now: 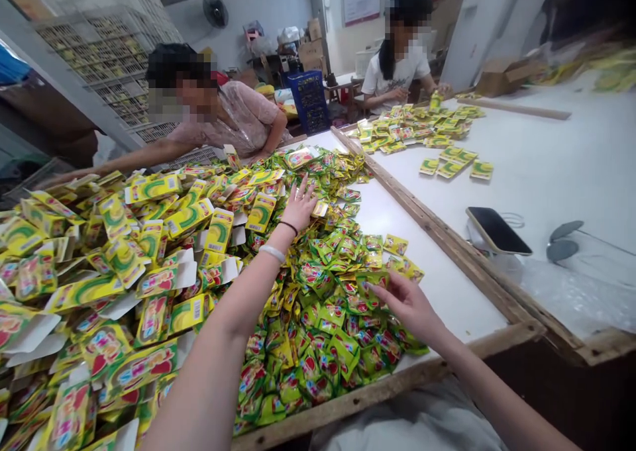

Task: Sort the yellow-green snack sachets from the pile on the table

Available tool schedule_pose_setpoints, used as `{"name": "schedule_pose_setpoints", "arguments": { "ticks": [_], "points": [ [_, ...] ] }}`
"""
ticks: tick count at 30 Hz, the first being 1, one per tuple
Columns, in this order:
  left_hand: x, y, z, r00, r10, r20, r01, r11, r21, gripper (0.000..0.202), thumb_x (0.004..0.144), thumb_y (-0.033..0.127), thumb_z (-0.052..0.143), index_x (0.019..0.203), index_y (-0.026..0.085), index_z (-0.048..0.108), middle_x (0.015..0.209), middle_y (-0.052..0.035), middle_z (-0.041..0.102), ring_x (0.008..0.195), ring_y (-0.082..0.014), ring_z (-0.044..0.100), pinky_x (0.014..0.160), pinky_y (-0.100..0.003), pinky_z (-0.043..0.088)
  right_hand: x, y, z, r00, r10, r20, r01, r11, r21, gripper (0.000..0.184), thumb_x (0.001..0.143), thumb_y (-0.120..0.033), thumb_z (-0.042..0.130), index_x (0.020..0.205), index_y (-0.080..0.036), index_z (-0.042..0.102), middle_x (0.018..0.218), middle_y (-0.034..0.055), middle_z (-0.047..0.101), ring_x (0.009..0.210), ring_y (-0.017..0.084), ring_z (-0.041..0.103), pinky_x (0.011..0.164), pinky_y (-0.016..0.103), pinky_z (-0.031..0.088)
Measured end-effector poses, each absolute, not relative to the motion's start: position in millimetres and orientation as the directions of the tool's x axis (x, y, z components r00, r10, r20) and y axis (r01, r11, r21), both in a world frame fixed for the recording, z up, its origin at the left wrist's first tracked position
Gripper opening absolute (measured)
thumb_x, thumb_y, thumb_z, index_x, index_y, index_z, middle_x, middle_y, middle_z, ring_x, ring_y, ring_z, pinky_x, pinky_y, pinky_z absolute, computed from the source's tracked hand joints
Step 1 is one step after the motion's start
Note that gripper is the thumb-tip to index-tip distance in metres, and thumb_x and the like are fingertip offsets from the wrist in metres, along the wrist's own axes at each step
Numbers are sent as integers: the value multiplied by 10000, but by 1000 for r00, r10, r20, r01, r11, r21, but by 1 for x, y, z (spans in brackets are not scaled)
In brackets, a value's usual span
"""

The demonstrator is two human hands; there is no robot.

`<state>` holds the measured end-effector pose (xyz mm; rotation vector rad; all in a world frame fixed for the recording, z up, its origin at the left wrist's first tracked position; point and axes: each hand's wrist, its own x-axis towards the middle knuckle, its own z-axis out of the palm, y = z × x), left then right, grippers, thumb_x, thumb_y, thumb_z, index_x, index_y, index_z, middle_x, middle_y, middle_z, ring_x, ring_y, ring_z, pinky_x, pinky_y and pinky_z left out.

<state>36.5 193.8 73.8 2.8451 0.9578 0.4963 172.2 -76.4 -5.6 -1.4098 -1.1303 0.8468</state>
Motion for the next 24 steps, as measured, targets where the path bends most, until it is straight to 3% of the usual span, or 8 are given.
{"name": "schedule_pose_setpoints", "arguments": {
  "ticks": [3, 6, 9, 11, 14, 16, 20, 24],
  "points": [
    [36, 182, 78, 733, 611, 301, 533, -789, 305, 343, 705, 108, 536, 1047, 126, 558, 1286, -165, 517, 1335, -298, 277, 1106, -529, 150, 182, -88, 5, 344, 935, 90, 108, 56, -993, 231, 813, -405, 593, 761, -190, 524, 672, -16, 498, 596, 130, 472, 527, 248, 415],
    [27, 126, 70, 722, 631, 284, 466, -747, 474, 246, 833, 266, 455, 1039, 143, 513, 1048, -121, 637, 1032, -235, 583, 907, -411, 457, 193, -91, 29, 371, 926, 77, -101, 122, -987, 199, 810, -364, 613, 893, -201, 537, 731, -11, 560, 549, 117, 512, 476, 241, 447],
    [17, 57, 58, 743, 647, 173, 351, -596, 722, 255, 843, 367, 475, 954, 141, 512, 838, -63, 659, 733, -160, 636, 655, -272, 519, 190, -82, 54, 374, 913, 163, -176, 243, -954, 186, 795, -291, 645, 940, -218, 554, 758, -13, 591, 559, 113, 541, 461, 225, 460],
    [14, 21, 52, 733, 679, 39, 243, -315, 918, 262, 772, 369, 593, 880, 140, 526, 765, -36, 633, 662, -141, 603, 598, -245, 491, 181, -73, 67, 322, 916, 238, -167, 302, -938, 177, 791, -242, 649, 952, -232, 576, 770, -15, 599, 593, 117, 560, 486, 224, 475],
    [11, -7, 50, 740, 670, -58, 128, -56, 990, 234, 692, 252, 670, 858, 148, 541, 735, 4, 594, 632, -116, 548, 595, -232, 451, 165, -66, 76, 139, 928, 346, -38, 354, -935, 153, 806, -179, 620, 950, -231, 616, 860, 11, 619, 769, 152, 598, 664, 275, 509],
    [6, -15, 50, 743, 667, -56, 119, -49, 992, 238, 682, 168, 647, 897, 155, 549, 775, 9, 590, 667, -117, 540, 633, -239, 447, 158, -69, 77, -29, 928, 372, 162, 371, -914, 152, 824, -136, 577, 937, -218, 636, 904, 33, 620, 865, 173, 588, 773, 315, 486],
    [-3, -26, 49, 743, 668, -40, 173, -134, 976, 390, 670, 96, 613, 1036, 178, 509, 950, -21, 597, 843, -164, 563, 757, -280, 449, 153, -87, 77, -227, 933, 280, 530, 360, -768, 225, 820, -52, 497, 910, -206, 634, 973, 63, 572, 890, 181, 567, 782, 327, 474],
    [-7, -37, 42, 760, 649, -35, 162, -138, 977, 525, 672, 89, 610, 1146, 213, 423, 1051, -32, 577, 916, -170, 563, 814, -292, 440, 156, -103, 75, -283, 936, 209, 580, 341, -740, 247, 828, -73, 495, 997, -218, 603, 1036, 81, 541, 954, 192, 556, 813, 329, 480]
  ]
}}
